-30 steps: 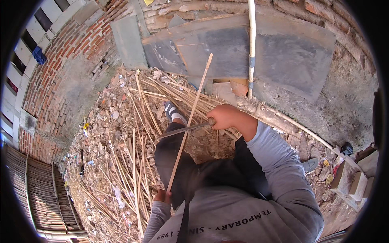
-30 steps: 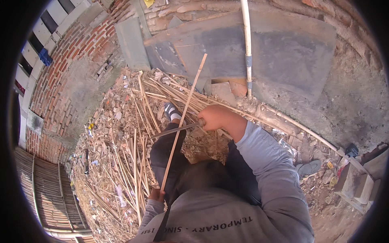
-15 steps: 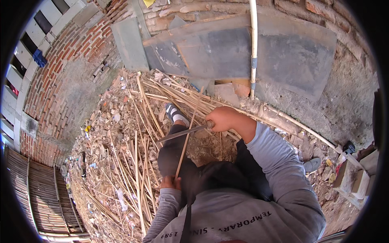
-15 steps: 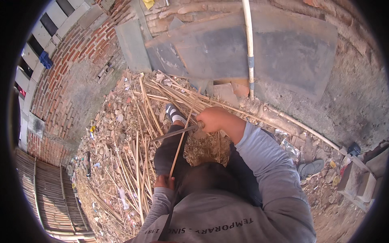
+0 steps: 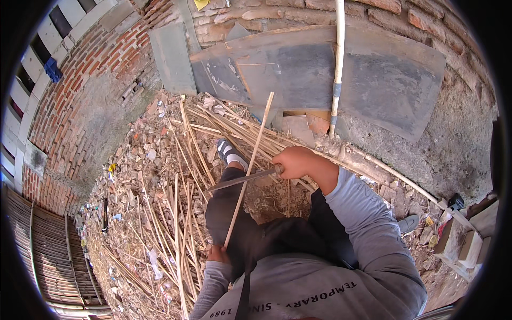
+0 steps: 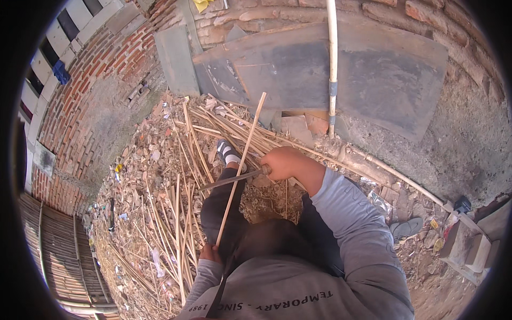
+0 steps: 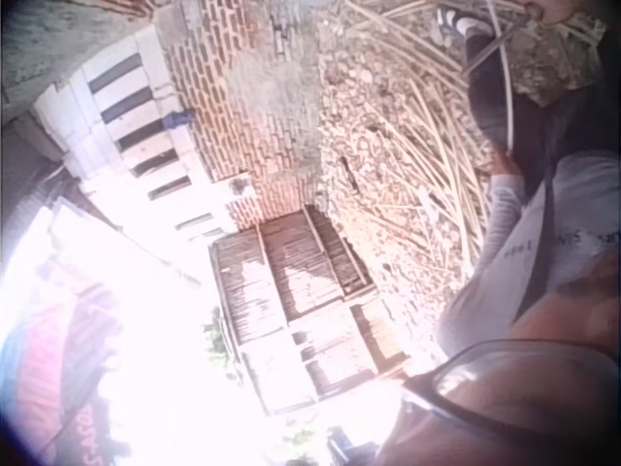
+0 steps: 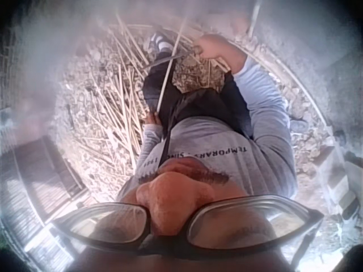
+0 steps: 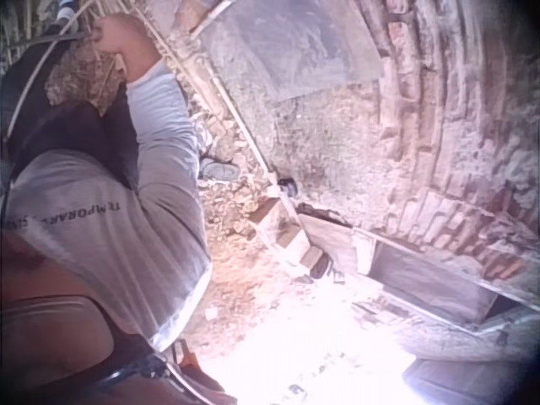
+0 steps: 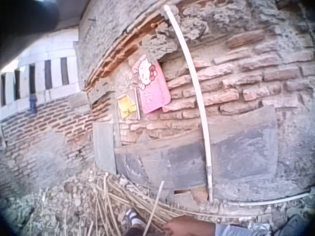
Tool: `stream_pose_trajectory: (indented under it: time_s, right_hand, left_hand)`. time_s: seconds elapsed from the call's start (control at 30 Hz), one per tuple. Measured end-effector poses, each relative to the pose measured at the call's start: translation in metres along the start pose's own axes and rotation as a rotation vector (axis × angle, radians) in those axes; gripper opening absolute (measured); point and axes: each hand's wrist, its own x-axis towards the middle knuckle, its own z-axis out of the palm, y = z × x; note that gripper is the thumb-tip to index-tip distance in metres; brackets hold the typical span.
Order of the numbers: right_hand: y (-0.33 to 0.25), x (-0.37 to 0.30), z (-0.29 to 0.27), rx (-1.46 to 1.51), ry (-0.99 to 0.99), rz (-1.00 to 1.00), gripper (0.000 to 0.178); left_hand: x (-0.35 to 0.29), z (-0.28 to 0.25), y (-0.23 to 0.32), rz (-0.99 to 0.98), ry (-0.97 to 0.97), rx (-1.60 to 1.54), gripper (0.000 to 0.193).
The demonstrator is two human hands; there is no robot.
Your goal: The person uses a small manual blade to peel or strip thin layers off a long wooden stick while sitting on the ground amidst wood debris.
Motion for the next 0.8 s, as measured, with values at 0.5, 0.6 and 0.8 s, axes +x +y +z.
stream_pose_trajectory:
  time_s: [0.5, 0.6, 0.8]
  right_hand:
    - [0.008, 0.009, 0.015, -0.064, -0.015, 0.05, 0.04]
    - [0.006, 0.014, 0.015, -0.099, -0.049, 0.081, 0.039]
    - [0.005, 0.017, 0.019, -0.011, -0.049, 0.021, 0.038]
  left_hand:
    - [-0.023, -0.009, -0.007, -0.244, -0.178, 0.017, 0.053]
    - [-0.029, -0.005, -0.012, -0.232, -0.157, 0.031, 0.053]
    - [-0.024, -0.01, -0.003, -0.275, -0.181, 0.053, 0.05]
